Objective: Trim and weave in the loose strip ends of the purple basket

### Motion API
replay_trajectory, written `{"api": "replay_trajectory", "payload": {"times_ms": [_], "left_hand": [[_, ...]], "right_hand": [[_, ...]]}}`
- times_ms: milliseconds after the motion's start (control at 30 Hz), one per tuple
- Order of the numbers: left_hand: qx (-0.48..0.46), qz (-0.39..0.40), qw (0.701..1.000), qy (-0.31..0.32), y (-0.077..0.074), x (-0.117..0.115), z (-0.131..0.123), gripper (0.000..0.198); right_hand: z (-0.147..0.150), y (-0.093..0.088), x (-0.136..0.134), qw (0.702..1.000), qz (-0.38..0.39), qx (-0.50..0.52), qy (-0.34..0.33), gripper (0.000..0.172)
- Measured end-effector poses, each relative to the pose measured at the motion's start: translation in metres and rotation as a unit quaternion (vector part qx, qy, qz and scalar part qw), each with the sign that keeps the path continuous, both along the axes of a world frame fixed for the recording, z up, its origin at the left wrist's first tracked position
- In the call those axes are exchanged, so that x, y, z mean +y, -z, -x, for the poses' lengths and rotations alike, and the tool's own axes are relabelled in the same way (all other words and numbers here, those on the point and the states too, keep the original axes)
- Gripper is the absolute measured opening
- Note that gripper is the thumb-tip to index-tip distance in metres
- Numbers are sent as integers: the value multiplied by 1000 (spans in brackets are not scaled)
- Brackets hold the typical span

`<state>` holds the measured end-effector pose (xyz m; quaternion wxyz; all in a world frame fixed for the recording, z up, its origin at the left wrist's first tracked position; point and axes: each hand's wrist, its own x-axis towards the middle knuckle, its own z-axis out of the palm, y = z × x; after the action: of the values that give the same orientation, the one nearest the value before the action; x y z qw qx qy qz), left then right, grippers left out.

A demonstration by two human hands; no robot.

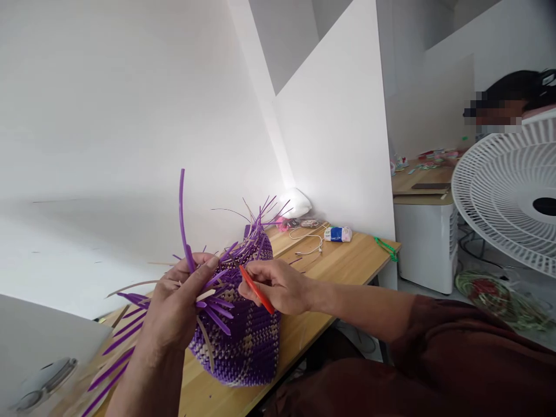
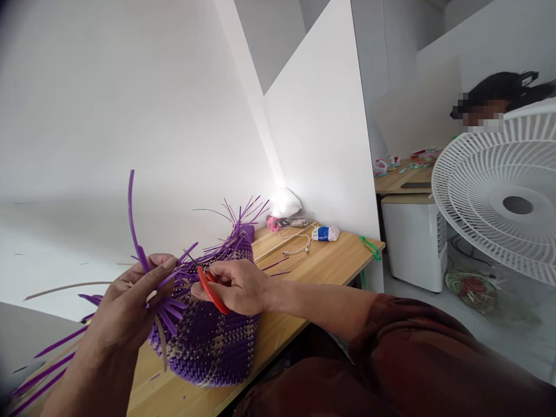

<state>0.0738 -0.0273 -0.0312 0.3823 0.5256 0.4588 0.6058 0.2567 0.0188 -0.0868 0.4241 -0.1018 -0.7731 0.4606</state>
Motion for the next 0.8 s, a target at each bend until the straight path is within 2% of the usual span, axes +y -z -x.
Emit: {"api": "replay_trajectory", "payload": {"times_ms": [167, 400, 633, 800], "left_hand": [[9, -13, 1000, -10, 2, -2, -4, 35], [13, -32, 999, -18, 7, 0, -8, 37], [-3, -48, 998, -36, 15, 4, -6, 35], [-10, -43, 998, -35, 15, 4, -6, 34]], "right_hand": [[21, 2, -4, 997, 4, 67, 28, 39], [40, -2, -1, 991, 0, 94, 90, 37], [43, 3, 1, 990, -11, 101, 97, 34], [42, 2, 1, 990, -23, 105, 90, 31]]}}
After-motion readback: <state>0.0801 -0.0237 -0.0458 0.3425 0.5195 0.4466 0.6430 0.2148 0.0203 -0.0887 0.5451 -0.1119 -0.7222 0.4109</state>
